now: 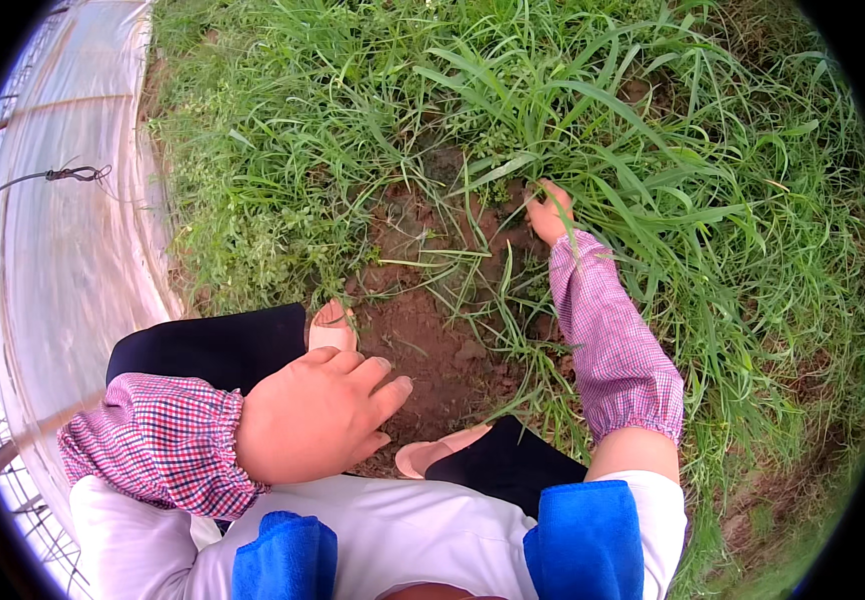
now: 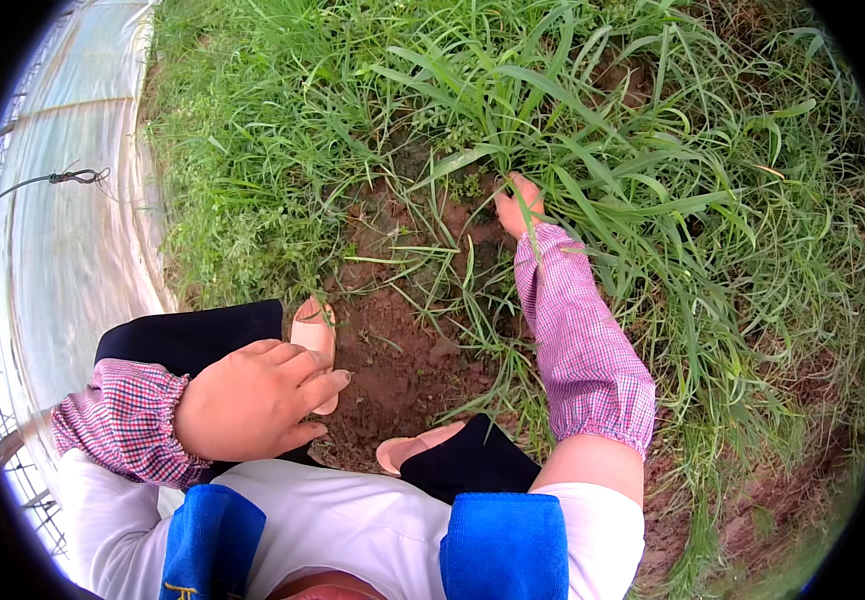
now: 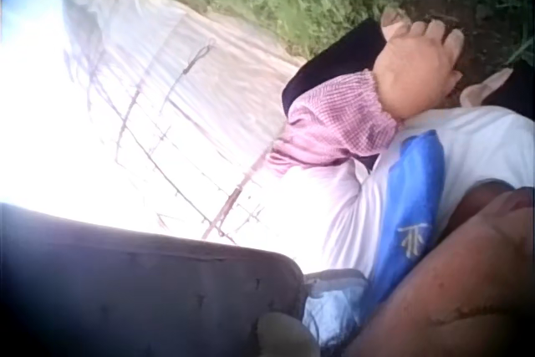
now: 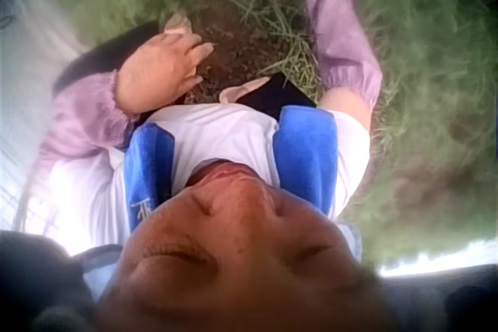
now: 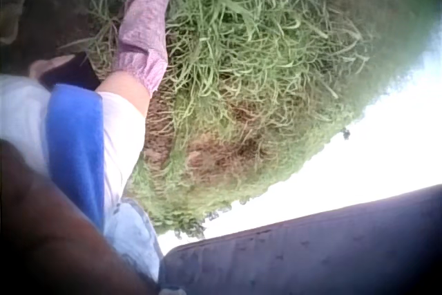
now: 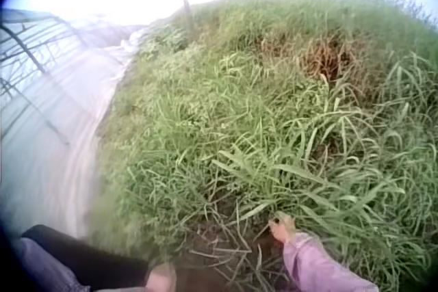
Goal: The person walks into a garden area and squats down to pull weeds from the soil by hand. They repeatedly reach into the grass, grasp weeds, and pull them out, discarding them to the side.
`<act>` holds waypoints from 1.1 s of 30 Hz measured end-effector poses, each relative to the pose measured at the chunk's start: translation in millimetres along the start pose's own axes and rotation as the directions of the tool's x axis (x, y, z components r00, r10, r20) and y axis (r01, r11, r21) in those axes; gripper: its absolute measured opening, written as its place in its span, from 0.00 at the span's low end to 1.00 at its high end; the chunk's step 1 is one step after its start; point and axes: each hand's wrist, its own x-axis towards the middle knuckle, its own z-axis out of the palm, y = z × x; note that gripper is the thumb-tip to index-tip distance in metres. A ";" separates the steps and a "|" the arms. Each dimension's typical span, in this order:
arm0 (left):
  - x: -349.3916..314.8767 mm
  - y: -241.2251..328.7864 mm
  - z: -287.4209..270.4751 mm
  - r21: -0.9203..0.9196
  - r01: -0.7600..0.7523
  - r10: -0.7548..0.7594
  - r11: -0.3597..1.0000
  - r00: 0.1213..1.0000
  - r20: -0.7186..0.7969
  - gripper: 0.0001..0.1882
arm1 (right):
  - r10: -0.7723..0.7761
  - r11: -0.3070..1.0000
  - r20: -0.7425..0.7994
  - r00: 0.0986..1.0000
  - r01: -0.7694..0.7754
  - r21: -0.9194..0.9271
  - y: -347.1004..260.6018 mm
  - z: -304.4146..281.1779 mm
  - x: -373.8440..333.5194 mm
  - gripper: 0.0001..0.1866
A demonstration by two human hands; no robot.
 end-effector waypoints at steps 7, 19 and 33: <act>0.7 -3.8 5.2 0.014 0.039 -0.038 0.999 0.998 -0.058 0.18 | -0.058 0.768 0.064 0.996 0.086 -0.634 -33.5 35.8 2.9 0.18; -10.1 -4.5 5.5 -0.063 0.071 -0.070 0.995 0.997 0.018 0.21 | -0.188 0.917 0.146 0.971 0.227 -0.327 -9.8 49.1 9.9 0.14; -2.5 -9.7 6.8 -0.026 0.003 -0.003 1.000 1.000 0.009 0.21 | -0.406 0.890 0.305 0.862 0.298 0.344 -127.0 -22.6 -84.2 0.04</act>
